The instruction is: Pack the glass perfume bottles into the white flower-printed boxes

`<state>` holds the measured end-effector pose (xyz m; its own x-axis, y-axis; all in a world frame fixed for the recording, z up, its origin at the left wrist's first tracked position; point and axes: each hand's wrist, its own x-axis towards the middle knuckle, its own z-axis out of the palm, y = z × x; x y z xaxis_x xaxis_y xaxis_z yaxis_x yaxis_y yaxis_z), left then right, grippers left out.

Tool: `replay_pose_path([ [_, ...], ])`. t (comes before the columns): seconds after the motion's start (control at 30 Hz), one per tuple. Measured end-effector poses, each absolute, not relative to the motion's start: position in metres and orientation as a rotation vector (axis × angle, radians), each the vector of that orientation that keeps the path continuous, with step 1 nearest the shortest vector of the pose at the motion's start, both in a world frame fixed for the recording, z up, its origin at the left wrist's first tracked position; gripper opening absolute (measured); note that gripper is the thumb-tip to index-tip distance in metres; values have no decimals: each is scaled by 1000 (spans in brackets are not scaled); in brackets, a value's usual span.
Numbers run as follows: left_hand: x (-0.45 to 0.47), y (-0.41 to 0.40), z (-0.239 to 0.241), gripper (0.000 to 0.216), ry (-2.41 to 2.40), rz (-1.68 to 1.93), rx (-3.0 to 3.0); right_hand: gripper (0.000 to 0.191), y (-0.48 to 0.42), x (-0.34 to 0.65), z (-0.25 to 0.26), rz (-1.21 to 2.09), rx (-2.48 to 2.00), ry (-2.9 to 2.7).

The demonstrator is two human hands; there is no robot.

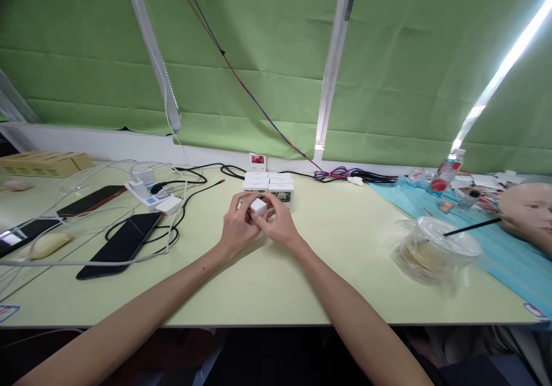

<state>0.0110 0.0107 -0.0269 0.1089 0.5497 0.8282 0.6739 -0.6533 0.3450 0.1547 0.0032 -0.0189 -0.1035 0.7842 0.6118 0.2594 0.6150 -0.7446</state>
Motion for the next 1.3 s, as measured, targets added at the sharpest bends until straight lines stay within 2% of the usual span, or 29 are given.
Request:
replay_pose_path([
  [0.2, 9, 8, -29, 60, -1236, -1436, -2373, 39, 8, 158, -25, 338, -900, -1710],
  [0.43, 9, 17, -33, 52, -1344, -1284, -2314, 34, 14, 158, -30, 165, -932, -1639],
  [0.87, 7, 26, -40, 36, -1265, -1447, -2354, 14, 8, 149, -26, 24, -977, -1455],
  [0.97, 8, 23, -39, 30, -1165, -1416, -2305, 13, 2, 144, -21, -10, -959, -1408],
  [1.1, 11, 12, -42, 8, -896, -1324, -2349, 12, -7, 144, -11, -48, -934, -1333],
  [1.3, 23, -1, -46, 26, -435, -999, -2742, 10, -10, 154, 4, -108, -878, -1323],
])
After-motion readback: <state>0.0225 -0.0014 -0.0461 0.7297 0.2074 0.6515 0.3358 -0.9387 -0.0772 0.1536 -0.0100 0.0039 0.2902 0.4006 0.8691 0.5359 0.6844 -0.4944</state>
